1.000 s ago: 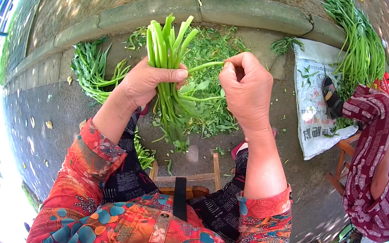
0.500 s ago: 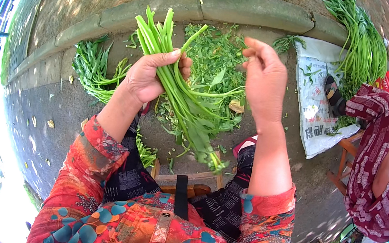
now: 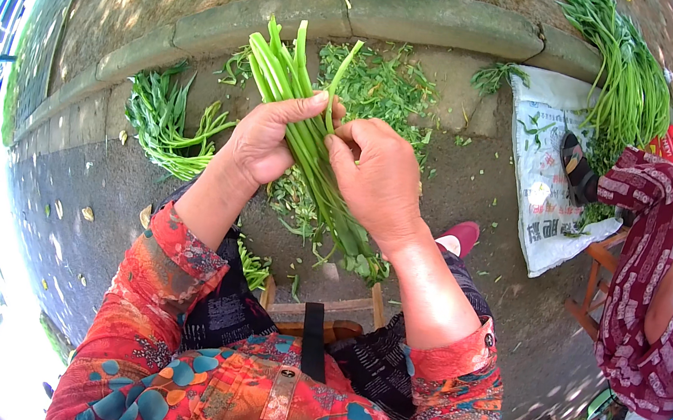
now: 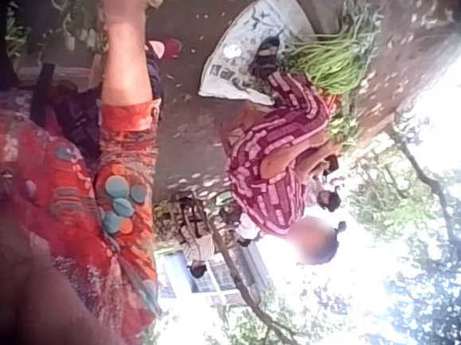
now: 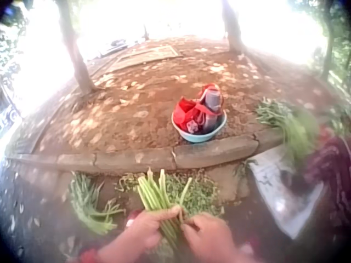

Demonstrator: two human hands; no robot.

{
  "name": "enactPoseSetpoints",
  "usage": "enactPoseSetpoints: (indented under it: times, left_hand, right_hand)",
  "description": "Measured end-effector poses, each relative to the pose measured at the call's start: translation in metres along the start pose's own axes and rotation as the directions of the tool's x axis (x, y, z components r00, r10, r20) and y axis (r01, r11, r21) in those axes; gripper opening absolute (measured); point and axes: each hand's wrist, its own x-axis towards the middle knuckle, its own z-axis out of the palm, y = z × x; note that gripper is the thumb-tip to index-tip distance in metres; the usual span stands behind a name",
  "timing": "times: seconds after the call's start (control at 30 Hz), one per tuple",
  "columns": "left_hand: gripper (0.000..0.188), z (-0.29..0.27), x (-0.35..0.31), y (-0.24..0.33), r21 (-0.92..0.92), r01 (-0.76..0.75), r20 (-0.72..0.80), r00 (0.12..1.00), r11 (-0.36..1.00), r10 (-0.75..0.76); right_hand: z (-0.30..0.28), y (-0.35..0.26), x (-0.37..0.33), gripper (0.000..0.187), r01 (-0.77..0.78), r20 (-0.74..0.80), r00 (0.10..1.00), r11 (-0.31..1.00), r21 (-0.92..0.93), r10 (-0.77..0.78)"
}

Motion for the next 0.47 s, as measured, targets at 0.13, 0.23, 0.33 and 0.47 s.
enactPoseSetpoints:
  times: [0.13,0.23,0.33,0.47]
  left_hand:
    - [0.02,0.002,-0.003,-0.001,0.064,0.001,0.017,1.0,0.998,-0.002]
    - [0.023,0.006,-0.005,-0.004,0.146,-0.023,0.012,1.0,0.989,0.021]
    - [0.023,0.004,-0.009,0.0,0.213,-0.021,0.013,1.0,0.977,0.019]
    - [0.023,0.004,-0.009,-0.001,0.396,-0.068,0.004,0.997,0.916,0.072]
  right_hand:
    - [-0.002,-0.002,-0.001,0.011,-0.01,0.012,1.0,0.998,-0.064,0.011]
    - [-0.006,0.001,0.0,0.012,-0.01,0.078,0.997,0.995,-0.102,0.018]
    - [-0.021,0.005,0.007,0.014,-0.05,0.106,0.992,0.992,-0.114,0.062]
    - [-0.034,0.015,0.018,0.018,-0.044,-0.204,0.977,0.998,0.049,0.053]
